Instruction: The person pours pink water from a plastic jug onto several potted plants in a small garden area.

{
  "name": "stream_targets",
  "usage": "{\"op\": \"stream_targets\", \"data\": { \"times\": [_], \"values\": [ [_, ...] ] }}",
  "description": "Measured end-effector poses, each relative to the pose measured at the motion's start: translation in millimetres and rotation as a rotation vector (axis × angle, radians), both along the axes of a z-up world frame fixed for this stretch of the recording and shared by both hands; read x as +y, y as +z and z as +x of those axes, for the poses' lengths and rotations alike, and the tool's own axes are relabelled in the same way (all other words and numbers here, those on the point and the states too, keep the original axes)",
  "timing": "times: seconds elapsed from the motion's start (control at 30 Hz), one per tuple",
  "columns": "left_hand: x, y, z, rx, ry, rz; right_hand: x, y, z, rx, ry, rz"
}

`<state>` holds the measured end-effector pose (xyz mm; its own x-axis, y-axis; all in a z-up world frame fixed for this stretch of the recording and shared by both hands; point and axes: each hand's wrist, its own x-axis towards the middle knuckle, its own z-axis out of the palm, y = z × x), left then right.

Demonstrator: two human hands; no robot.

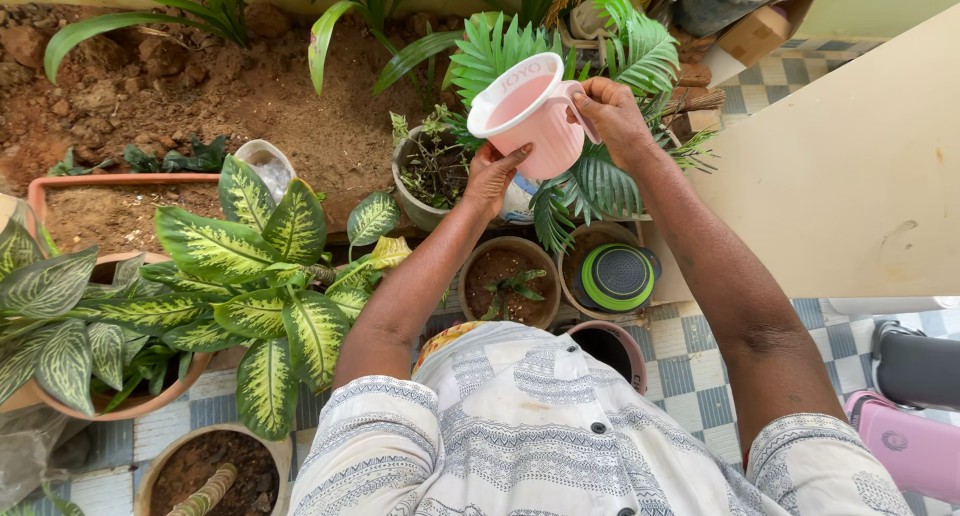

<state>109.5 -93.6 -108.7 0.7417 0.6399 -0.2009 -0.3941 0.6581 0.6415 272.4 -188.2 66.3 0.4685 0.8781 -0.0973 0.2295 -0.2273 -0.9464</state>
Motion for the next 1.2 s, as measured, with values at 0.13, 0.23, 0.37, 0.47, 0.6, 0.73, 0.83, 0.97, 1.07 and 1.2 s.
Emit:
{"op": "stream_targets", "data": {
  "times": [0.13,0.23,0.37,0.47,0.6,0.73,0.83,0.97,1.07,1.2],
  "values": [
    [-6,2,7,-0.034,-0.001,-0.027,2,1,6,-0.05,0.008,-0.014],
    [-10,0,14,-0.042,0.008,-0.049,2,2,9,-0.099,0.013,-0.025],
    [-13,-3,21,-0.109,0.028,-0.074,5,6,11,-0.167,0.029,-0.031],
    [-15,-1,25,-0.159,0.046,-0.102,6,13,10,-0.218,0.039,-0.04],
    [-18,5,29,-0.158,0.08,-0.123,11,24,7,-0.319,0.04,-0.069],
    [-22,9,34,-0.159,0.106,-0.124,18,31,3,-0.367,0.016,-0.11],
    [-23,11,35,-0.145,0.102,-0.125,23,38,0,-0.442,0.006,-0.154],
    [-23,15,36,-0.122,0.113,-0.131,30,42,-2,-0.485,-0.006,-0.163],
    [-23,17,37,-0.135,0.133,-0.146,35,42,0,-0.472,0.003,-0.13],
    [-23,15,41,-0.162,0.148,-0.176,38,42,-2,-0.508,0.0,-0.118]
  ]
}}
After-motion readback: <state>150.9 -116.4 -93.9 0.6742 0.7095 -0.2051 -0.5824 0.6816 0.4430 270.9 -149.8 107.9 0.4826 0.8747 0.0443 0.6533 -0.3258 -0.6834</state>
